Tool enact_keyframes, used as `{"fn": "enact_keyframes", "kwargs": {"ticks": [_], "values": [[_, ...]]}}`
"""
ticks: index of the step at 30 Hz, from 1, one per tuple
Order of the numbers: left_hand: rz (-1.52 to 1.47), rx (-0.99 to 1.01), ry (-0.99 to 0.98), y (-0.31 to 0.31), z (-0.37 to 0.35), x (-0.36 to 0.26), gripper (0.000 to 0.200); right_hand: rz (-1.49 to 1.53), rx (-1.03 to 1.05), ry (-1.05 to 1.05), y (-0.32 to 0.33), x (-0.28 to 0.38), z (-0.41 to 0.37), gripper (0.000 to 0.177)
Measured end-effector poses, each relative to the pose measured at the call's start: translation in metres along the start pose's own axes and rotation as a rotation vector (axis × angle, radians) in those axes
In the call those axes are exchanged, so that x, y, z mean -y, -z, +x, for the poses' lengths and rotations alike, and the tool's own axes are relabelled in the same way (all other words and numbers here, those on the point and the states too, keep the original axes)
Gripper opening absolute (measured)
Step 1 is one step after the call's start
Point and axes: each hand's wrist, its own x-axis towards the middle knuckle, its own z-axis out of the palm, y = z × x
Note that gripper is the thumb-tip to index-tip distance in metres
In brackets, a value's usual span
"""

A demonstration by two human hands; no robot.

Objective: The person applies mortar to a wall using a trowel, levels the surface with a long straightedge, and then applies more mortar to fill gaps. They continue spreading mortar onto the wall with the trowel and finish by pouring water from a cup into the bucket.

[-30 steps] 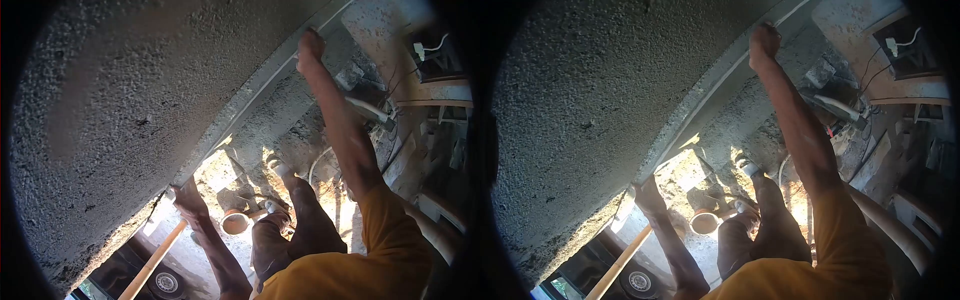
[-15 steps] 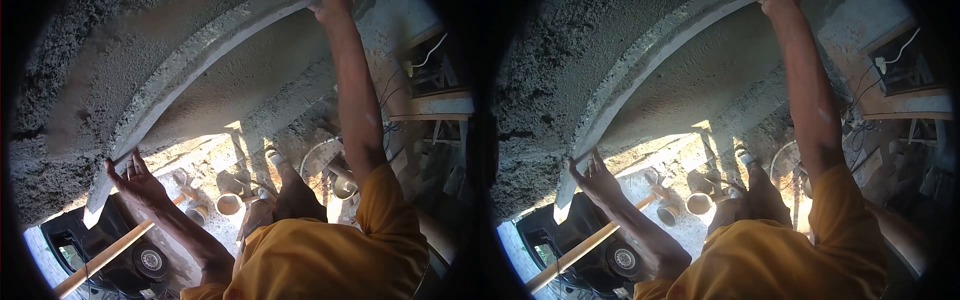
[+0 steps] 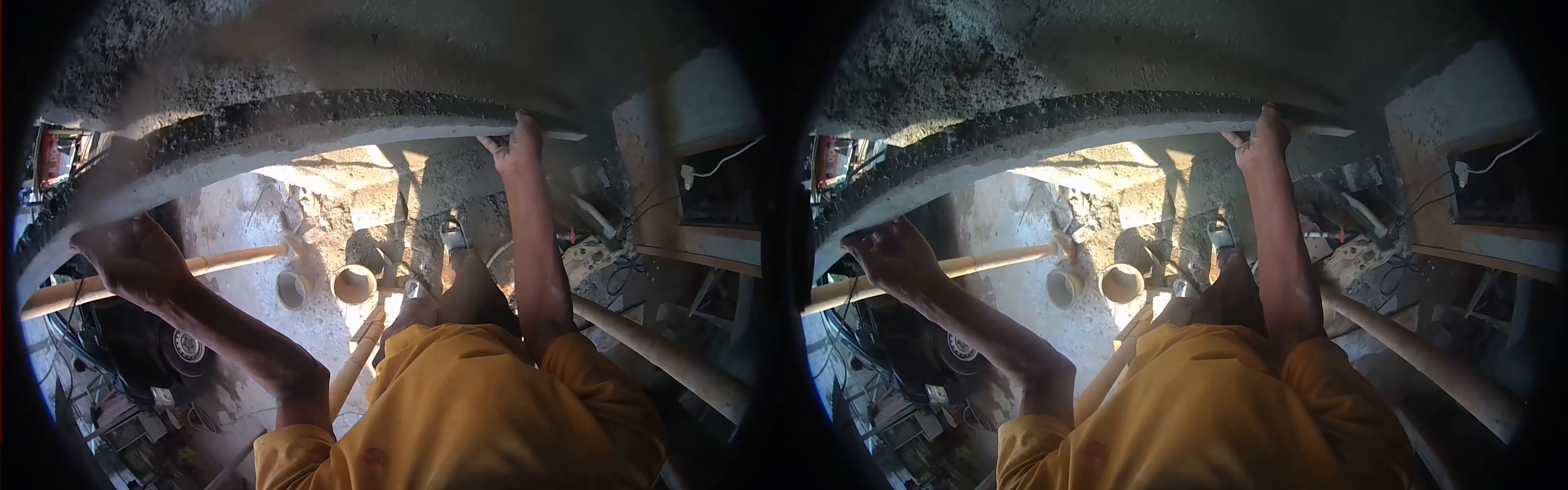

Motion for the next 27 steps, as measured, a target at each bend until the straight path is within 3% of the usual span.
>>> {"fn": "enact_keyframes", "kwargs": {"ticks": [10,13,20,22,24,27], "values": [[0.354,0.025,-0.314,0.043,0.035,-0.133,0.036,0.1,0.272,-0.615,-0.042,-0.238,-0.123,0.048],[0.418,0.038,-0.372,0.042,0.037,-0.156,0.034,0.138,0.403,-0.691,-0.056,-0.299,-0.159,0.049],[0.553,0.088,-0.467,0.028,0.06,-0.175,0.03,0.196,0.356,-0.907,-0.074,-0.39,-0.208,0.051],[0.598,0.114,-0.399,0.043,0.063,-0.166,0.029,-0.103,0.417,-0.875,-0.059,-0.398,-0.207,0.052],[0.59,0.234,-0.07,0.093,0.058,-0.141,0.035,-0.46,0.474,-0.718,-0.034,-0.403,-0.187,0.054],[0.728,0.277,0.1,0.169,0.025,-0.046,0.032,-0.676,0.539,-0.661,0.046,-0.38,-0.127,0.053]]}}
